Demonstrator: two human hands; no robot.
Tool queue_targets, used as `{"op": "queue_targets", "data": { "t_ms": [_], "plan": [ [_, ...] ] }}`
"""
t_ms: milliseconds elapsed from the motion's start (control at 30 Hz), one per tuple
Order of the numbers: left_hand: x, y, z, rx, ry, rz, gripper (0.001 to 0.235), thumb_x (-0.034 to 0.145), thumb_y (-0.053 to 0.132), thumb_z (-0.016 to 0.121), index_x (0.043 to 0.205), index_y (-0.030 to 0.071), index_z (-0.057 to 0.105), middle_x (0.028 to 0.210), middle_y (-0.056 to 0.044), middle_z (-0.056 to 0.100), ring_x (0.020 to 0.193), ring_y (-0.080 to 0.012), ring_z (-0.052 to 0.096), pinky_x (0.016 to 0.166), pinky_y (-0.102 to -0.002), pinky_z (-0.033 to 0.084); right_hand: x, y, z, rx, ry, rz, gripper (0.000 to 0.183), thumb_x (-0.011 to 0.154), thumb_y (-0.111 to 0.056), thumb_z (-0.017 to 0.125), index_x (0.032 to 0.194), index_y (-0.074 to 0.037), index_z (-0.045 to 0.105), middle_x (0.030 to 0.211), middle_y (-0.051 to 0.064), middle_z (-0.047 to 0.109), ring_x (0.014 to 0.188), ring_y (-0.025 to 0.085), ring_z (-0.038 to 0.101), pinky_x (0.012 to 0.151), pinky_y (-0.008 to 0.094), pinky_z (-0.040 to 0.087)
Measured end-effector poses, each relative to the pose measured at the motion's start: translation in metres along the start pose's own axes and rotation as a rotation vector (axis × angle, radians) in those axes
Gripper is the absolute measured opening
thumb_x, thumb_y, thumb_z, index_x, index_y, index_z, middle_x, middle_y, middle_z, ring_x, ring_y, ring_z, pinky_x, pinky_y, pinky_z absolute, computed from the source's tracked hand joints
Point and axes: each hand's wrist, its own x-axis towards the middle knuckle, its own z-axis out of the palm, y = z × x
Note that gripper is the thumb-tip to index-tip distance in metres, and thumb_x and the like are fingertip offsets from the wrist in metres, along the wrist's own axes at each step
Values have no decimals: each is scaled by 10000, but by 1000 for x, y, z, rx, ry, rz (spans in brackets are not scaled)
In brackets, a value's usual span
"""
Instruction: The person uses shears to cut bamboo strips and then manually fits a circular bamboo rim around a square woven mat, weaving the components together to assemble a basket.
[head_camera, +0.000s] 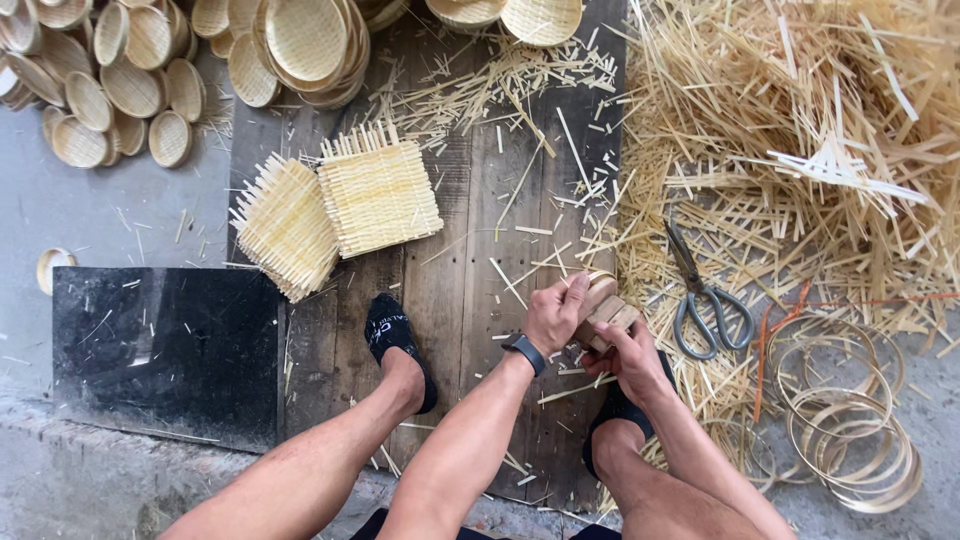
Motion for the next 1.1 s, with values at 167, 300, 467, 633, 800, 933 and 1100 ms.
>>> {"op": "queue_targets", "data": {
  "t_ms": [167, 300, 467, 633, 800, 933, 1100],
  "plan": [
    [34, -63, -28, 210, -110, -35, 350, 973, 413, 623, 1073, 121, 789, 931, -135, 793, 810, -199, 736, 738, -354, 571, 0, 15, -41, 202, -103, -61, 471, 881, -280, 636, 1232, 22, 552, 956, 161, 687, 662, 250, 690, 535, 372, 580],
    [90, -70, -101, 273, -16, -216, 227, 841, 259, 747, 1001, 104, 789, 861, -135, 787, 743, -181, 738, 709, -364, 596, 1, 18, -66, 213, -61, -102, 454, 884, -297, 627, 1211, 16, 586, 942, 156, 702, 660, 259, 684, 540, 384, 557],
    [163, 49, -217, -1002, 249, 56, 917, 719, 478, 854, 1344, -59, 453, 1311, -239, 617, 1126, -290, 731, 952, -468, 648, 9, 31, -74, 238, -39, -91, 407, 917, -289, 636, 1099, 74, 630, 891, 190, 709, 651, 281, 683, 546, 394, 553],
    [147, 87, -189, -947, -12, 108, 550, 908, 392, 729, 1176, -77, 625, 1101, -231, 721, 921, -263, 731, 803, -403, 629, 7, 39, -53, 167, -29, -71, 419, 893, -272, 654, 1128, 71, 600, 908, 194, 717, 641, 291, 676, 543, 408, 560],
    [52, -9, -43, -185, -204, -530, 535, 999, 541, 721, 1169, 41, 634, 955, -42, 713, 813, -139, 700, 674, -321, 579, -5, 17, -20, 142, -145, -59, 541, 850, -291, 672, 1292, -7, 544, 1008, 157, 701, 772, 281, 695, 606, 401, 575],
    [-11, -78, 18, -608, -192, -904, 512, 912, 524, 653, 1100, 53, 723, 941, -99, 735, 749, -230, 687, 676, -391, 568, -5, -6, -1, 84, -167, 3, 618, 830, -449, 581, 1356, -137, 494, 1101, 74, 703, 954, 248, 702, 719, 424, 614],
    [-3, -96, -1, -464, 95, -263, 408, 868, 246, 805, 1178, 5, 696, 1034, -78, 766, 897, -126, 709, 829, -282, 592, 18, 18, -16, -406, 82, -11, 627, 1040, -541, 428, 1334, -21, 619, 1115, 87, 740, 945, 214, 678, 774, 347, 532]
  ]
}}
